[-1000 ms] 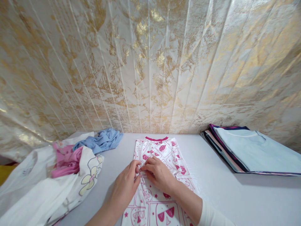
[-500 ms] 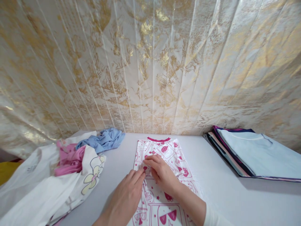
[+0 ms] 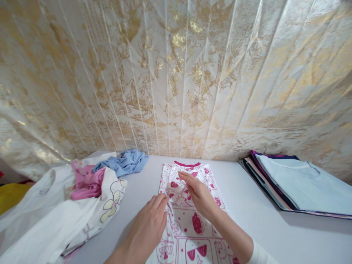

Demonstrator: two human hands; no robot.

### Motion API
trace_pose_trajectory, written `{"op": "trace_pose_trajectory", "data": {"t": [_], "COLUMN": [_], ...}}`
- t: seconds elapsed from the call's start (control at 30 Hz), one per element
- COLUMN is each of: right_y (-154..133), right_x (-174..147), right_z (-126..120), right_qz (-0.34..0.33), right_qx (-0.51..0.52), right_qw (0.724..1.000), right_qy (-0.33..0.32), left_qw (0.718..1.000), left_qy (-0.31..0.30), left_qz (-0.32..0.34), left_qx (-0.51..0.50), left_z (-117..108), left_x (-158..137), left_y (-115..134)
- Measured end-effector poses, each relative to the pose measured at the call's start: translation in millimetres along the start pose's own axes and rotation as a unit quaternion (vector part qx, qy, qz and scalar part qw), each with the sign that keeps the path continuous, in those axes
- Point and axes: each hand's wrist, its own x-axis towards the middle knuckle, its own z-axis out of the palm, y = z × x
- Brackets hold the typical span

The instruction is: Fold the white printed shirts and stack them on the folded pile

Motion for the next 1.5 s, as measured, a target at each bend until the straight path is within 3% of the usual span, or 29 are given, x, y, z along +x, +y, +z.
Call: {"op": "trace_pose_trajectory", "data": {"t": [0.1,0.2,0.3,0.47,0.57,0.77,0.87,1.0,1.17,1.33,1.5], "right_y": [4,12,21,29,31,34,33,35,40,36,38], "right_x": [4,1,-8,-30,-39,-36,-32,-32,-36,-36,-36], "right_z": [-20,-30,-27,-8,-1,-12,-14,-6,0,-1,-3], "right_qz": [0.034,0.063,0.07,0.058,0.051,0.063,0.063,0.064,0.084,0.103,0.106], "right_qx": [-0.011,-0.055,-0.12,-0.242,-0.271,-0.248,-0.248,-0.269,-0.301,-0.309,-0.3], "right_qw": [0.999,0.996,0.989,0.959,0.948,0.96,0.961,0.956,0.943,0.936,0.939], "right_qy": [0.018,-0.007,-0.054,-0.139,-0.156,-0.116,-0.105,-0.103,-0.118,-0.131,-0.126], "left_qw": [0.999,0.993,0.985,0.976,0.973,0.988,0.993,0.994,0.993,0.989,0.989], "left_qy": [0.008,-0.04,-0.091,-0.125,-0.134,-0.05,-0.025,-0.048,-0.1,-0.117,-0.087], "left_qz": [0.029,0.11,0.143,0.145,0.149,0.095,0.071,0.084,0.07,0.074,0.076], "left_qx": [0.018,-0.002,-0.036,-0.1,-0.115,-0.111,-0.091,-0.058,-0.01,-0.044,-0.092], "left_z": [3,5,7,6,1,-12,-7,14,30,28,15], "left_x": [5,10,10,6,8,27,44,62,61,59,52], "left_y": [3,2,-7,-20,-22,-28,-23,-8,-4,-13,-30]}}
